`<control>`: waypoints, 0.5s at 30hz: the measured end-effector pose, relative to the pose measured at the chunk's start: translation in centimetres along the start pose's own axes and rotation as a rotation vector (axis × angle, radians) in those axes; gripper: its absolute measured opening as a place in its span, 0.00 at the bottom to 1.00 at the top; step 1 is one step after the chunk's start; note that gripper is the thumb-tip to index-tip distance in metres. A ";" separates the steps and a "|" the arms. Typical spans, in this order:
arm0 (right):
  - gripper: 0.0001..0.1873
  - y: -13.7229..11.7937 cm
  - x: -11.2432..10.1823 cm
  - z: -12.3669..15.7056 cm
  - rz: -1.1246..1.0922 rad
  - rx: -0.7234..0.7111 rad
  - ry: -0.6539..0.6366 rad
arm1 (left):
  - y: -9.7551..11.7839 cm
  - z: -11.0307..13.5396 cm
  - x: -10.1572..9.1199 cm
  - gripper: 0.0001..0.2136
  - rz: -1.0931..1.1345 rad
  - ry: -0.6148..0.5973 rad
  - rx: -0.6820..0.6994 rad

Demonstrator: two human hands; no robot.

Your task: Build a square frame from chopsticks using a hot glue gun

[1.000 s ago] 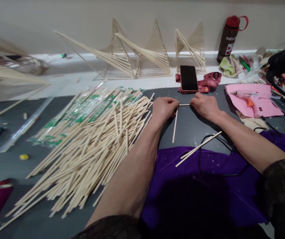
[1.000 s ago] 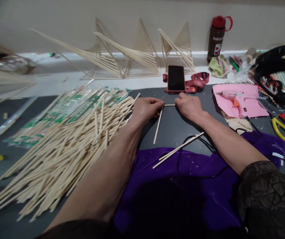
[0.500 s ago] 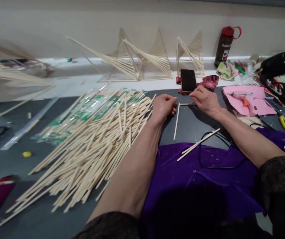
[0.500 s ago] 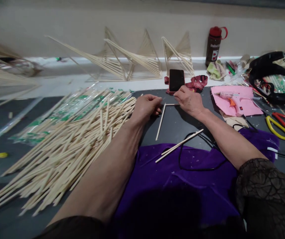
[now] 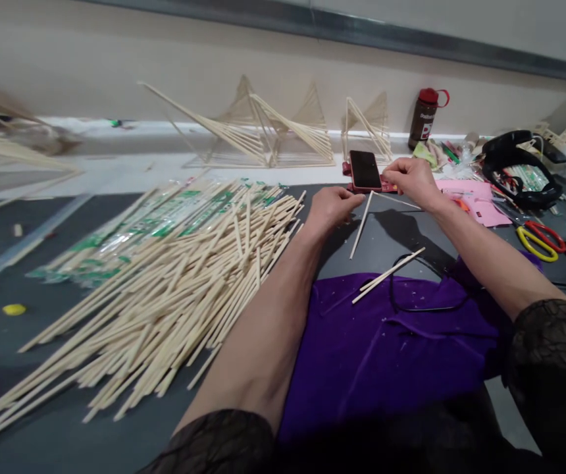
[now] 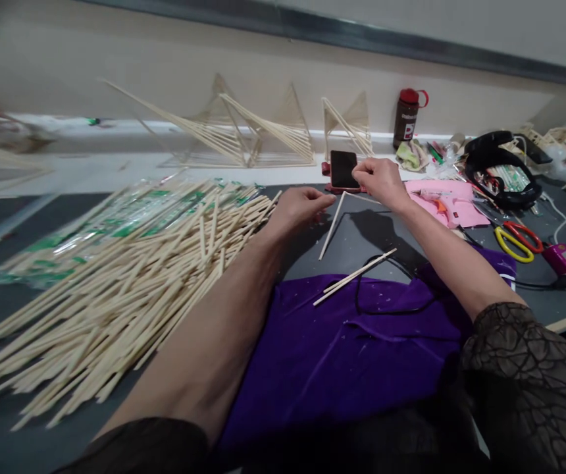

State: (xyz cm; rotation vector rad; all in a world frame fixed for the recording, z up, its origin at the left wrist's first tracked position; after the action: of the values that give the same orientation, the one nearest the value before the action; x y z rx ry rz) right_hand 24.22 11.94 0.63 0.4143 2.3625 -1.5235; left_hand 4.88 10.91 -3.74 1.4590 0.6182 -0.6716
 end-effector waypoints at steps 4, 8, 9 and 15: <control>0.07 0.1 1.4 0.2 0.034 0.064 -0.045 | -0.2 0.1 0.5 0.13 0.051 -0.078 0.009; 0.07 -0.3 2.2 0.3 0.073 0.071 -0.080 | 0.0 0.2 1.1 0.10 -0.010 -0.102 -0.002; 0.07 -0.5 2.3 0.2 0.075 0.069 -0.085 | 0.1 0.3 1.2 0.09 -0.029 -0.102 -0.007; 0.08 -1.0 3.0 -0.3 0.007 0.030 -0.100 | 0.7 0.7 1.6 0.05 -0.124 -0.115 -0.023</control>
State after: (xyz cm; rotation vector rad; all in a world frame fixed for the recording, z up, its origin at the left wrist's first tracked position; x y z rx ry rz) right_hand 21.09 12.09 0.43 0.3438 2.2627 -1.5413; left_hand 6.49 10.14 -4.46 1.3587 0.6289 -0.8367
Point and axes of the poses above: each hand's wrist, its own z-axis away from the middle knuckle, its own x-axis out of the palm, y = z × x, the point moved 3 cm from there along -z, towards the middle knuckle, and after that the axes turned 10 degrees about -z, right-handed, at the moved point
